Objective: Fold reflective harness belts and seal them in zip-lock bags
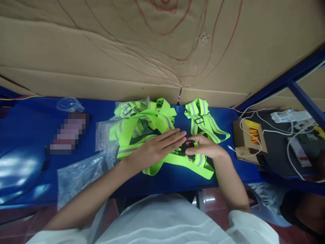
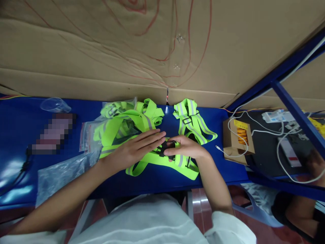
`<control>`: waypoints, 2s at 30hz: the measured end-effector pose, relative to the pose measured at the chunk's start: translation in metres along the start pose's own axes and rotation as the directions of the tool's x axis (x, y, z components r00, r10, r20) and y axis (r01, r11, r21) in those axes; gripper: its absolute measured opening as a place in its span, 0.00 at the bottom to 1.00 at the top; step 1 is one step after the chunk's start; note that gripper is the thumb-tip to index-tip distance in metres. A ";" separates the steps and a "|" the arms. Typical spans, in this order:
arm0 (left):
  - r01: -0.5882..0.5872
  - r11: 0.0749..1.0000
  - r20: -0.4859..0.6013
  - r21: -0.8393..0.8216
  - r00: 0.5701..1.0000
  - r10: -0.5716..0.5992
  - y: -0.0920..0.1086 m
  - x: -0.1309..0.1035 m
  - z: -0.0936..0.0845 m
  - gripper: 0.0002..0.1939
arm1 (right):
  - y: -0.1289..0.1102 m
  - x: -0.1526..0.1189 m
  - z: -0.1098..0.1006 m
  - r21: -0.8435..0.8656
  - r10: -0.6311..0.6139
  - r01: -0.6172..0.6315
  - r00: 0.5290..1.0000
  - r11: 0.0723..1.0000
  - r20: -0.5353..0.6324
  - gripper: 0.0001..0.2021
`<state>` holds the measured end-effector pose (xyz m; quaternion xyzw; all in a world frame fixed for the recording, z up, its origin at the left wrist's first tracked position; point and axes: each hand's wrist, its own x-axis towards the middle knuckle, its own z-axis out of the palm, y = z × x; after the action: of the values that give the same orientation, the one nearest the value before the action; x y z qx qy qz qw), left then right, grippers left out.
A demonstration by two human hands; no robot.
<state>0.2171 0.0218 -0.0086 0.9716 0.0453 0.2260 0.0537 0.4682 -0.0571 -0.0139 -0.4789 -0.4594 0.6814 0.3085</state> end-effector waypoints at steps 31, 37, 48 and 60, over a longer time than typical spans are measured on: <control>0.002 0.999 0.009 0.033 1.000 -0.002 0.002 0.013 0.017 0.33 | 0.013 0.013 0.014 0.105 -0.129 0.153 0.970 0.983 -0.207 0.23; 0.071 0.994 -0.026 0.084 0.997 -0.069 0.005 0.019 0.020 0.36 | 0.012 0.013 0.011 -0.063 -0.274 0.267 0.918 0.962 -0.287 0.27; 0.194 0.892 -0.207 0.408 0.971 -0.117 -0.003 0.038 -0.054 0.17 | -0.018 -0.010 0.045 -0.818 -0.757 0.265 0.589 0.511 -0.282 0.28; 0.242 0.966 -0.242 0.092 0.946 -0.214 -0.012 0.037 -0.120 0.18 | -0.043 -0.047 -0.027 -0.195 -0.313 0.284 0.940 0.939 -0.133 0.12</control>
<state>0.1965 0.0476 0.1128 0.9284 0.1771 0.3262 0.0153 0.5090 -0.0723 0.0404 -0.4822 -0.5578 0.5428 0.4021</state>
